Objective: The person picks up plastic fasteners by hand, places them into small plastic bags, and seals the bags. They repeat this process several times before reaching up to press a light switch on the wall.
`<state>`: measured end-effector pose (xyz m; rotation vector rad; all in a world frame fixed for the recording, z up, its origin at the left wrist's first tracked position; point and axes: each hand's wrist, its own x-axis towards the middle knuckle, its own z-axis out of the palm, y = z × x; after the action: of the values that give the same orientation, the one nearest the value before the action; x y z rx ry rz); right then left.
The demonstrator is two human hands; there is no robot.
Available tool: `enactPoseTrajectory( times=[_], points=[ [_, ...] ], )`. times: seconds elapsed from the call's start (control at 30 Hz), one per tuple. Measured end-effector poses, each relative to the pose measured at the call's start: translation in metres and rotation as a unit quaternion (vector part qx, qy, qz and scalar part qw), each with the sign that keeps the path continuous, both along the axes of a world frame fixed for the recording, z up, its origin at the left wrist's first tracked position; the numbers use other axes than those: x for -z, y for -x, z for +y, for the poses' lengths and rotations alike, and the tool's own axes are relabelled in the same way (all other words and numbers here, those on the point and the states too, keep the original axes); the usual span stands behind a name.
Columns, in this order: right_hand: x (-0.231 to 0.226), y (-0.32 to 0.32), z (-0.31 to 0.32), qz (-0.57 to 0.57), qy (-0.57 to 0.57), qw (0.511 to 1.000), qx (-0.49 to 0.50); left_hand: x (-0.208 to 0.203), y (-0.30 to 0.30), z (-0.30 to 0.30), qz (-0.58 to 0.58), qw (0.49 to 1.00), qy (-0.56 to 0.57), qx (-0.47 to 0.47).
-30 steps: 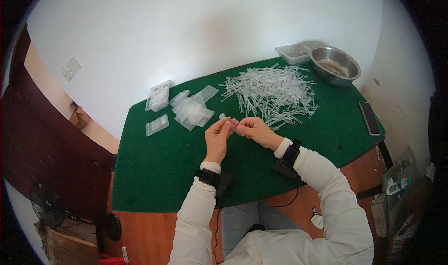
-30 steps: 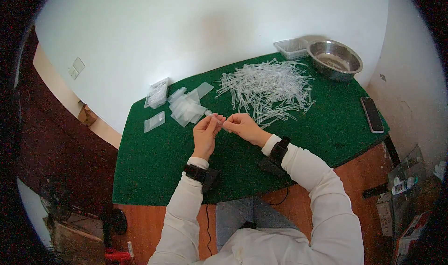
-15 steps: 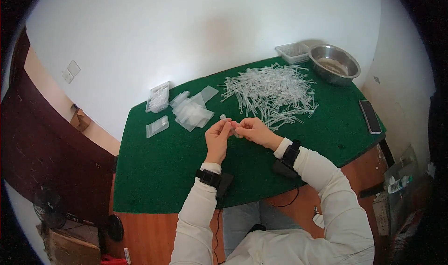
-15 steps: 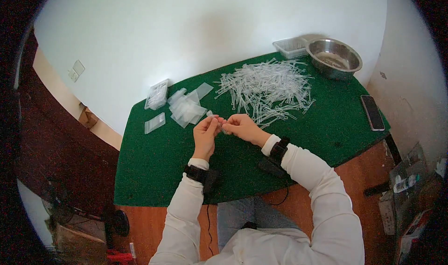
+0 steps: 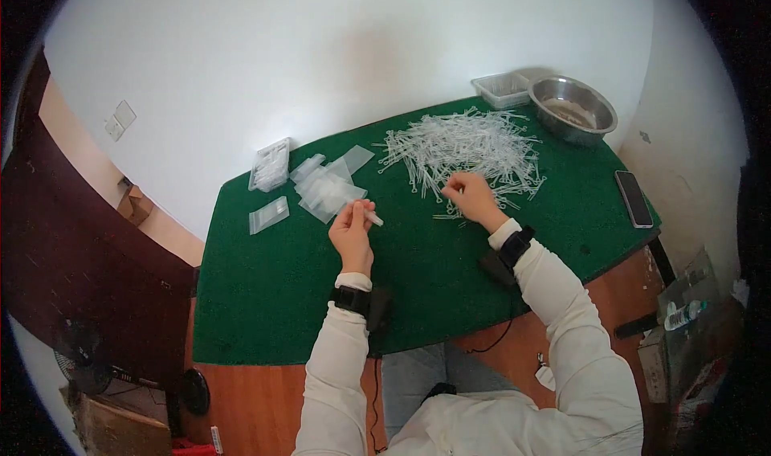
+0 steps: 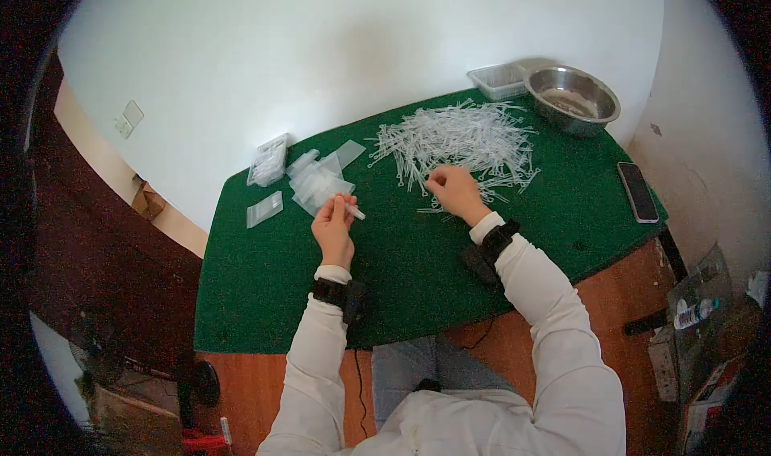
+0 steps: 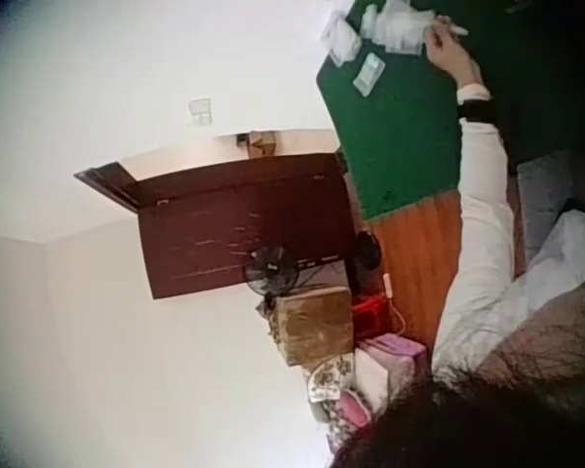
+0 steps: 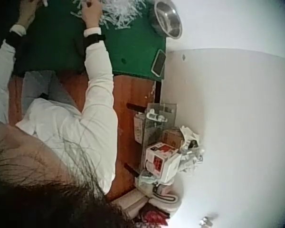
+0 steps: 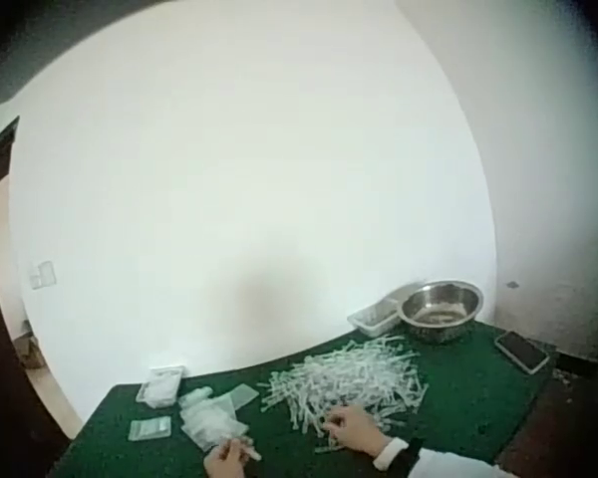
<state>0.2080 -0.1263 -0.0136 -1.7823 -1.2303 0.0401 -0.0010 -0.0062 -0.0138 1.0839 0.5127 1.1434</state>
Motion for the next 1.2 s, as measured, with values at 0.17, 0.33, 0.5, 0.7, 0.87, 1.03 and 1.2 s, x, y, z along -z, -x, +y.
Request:
enactPoseTrajectory(
  times=[0.17,0.33,0.5,0.7,0.87,1.03,1.2],
  points=[
    [-0.003,0.017,-0.003,-0.102,0.033,0.993,-0.050,0.006,0.003,0.007,-0.022,0.999,0.017,-0.028],
    [-0.004,0.016,-0.006,-0.173,0.068,0.982,-0.034,0.001,-0.002,-0.001,-0.012,1.000,0.006,0.018],
    [-0.009,0.023,-0.010,-0.175,0.143,0.974,-0.029,0.002,-0.002,0.000,-0.002,0.999,0.000,0.041],
    [-0.009,0.023,-0.010,-0.173,0.182,0.967,-0.040,-0.004,-0.003,-0.009,0.019,0.989,0.013,0.146],
    [-0.010,0.026,-0.007,-0.143,0.123,0.980,-0.062,-0.006,-0.004,-0.013,0.056,0.984,0.011,0.169],
    [-0.011,0.036,0.000,0.067,-0.072,0.987,-0.125,-0.002,-0.003,-0.009,0.047,0.985,-0.001,0.166],
    [-0.017,0.041,-0.002,0.346,-0.135,0.908,-0.196,-0.003,-0.005,-0.012,0.045,0.985,-0.009,0.168]
  ],
)
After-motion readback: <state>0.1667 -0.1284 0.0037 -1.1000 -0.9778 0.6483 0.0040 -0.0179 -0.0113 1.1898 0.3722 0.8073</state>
